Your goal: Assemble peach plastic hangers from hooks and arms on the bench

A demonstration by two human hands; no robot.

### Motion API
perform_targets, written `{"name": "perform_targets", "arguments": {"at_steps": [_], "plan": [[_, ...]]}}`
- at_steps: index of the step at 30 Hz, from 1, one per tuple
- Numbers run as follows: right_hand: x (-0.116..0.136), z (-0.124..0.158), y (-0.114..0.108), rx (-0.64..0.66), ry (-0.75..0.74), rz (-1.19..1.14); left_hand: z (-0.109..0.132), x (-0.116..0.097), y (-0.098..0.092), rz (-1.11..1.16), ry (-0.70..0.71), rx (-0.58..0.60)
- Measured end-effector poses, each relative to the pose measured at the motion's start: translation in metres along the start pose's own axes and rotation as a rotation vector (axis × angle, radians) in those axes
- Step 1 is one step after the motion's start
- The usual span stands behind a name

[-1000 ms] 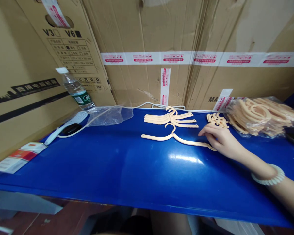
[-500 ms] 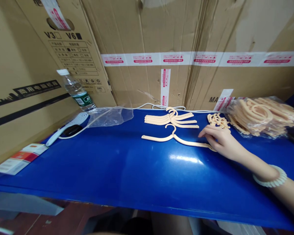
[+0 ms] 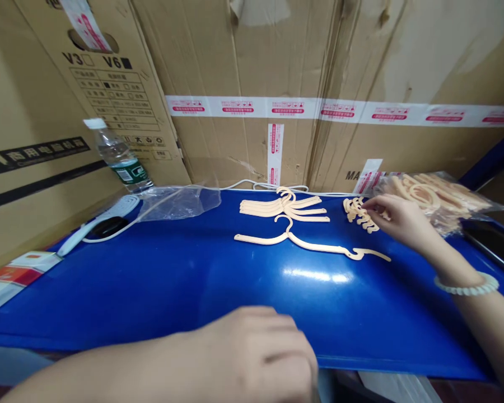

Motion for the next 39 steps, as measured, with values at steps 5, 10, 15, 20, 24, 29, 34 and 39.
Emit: {"name": "perform_targets", "arguments": {"at_steps": [5, 10, 15, 20, 24, 29, 34, 39], "plan": [[-0.010, 0.002, 0.026, 0.097, -0.042, 0.124, 0.005, 0.045, -0.035, -0.363, -0.182, -0.145], [-0.009, 0.004, 0.043, 0.126, -0.059, 0.326, 0.002, 0.116, -0.049, -0.511, -0.317, -0.275], [-0.017, 0.004, 0.044, 0.173, -0.030, 0.403, 0.002, 0.154, -0.043, -0.491, -0.318, -0.368], [-0.028, 0.002, 0.050, 0.166, -0.018, 0.341, 0.006, 0.160, -0.039, -0.367, -0.241, -0.438], [-0.034, 0.001, 0.052, 0.108, 0.058, 0.293, 0.008, 0.160, -0.041, -0.270, -0.246, -0.474], [-0.029, 0.000, 0.045, -0.005, 0.165, 0.200, 0.009, 0.159, -0.044, -0.254, -0.265, -0.501], [-0.025, 0.002, 0.031, -0.187, 0.330, 0.013, 0.010, 0.155, -0.044, -0.223, -0.266, -0.484], [-0.027, 0.006, 0.017, -0.360, 0.409, -0.163, 0.011, 0.154, -0.045, -0.251, -0.261, -0.485]]}}
Point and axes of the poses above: each hand's wrist, its own z-axis away from the middle knuckle, its own y-axis out of the palm, x = y × z, the point moved 3 cm from there along -z, towards the middle knuckle
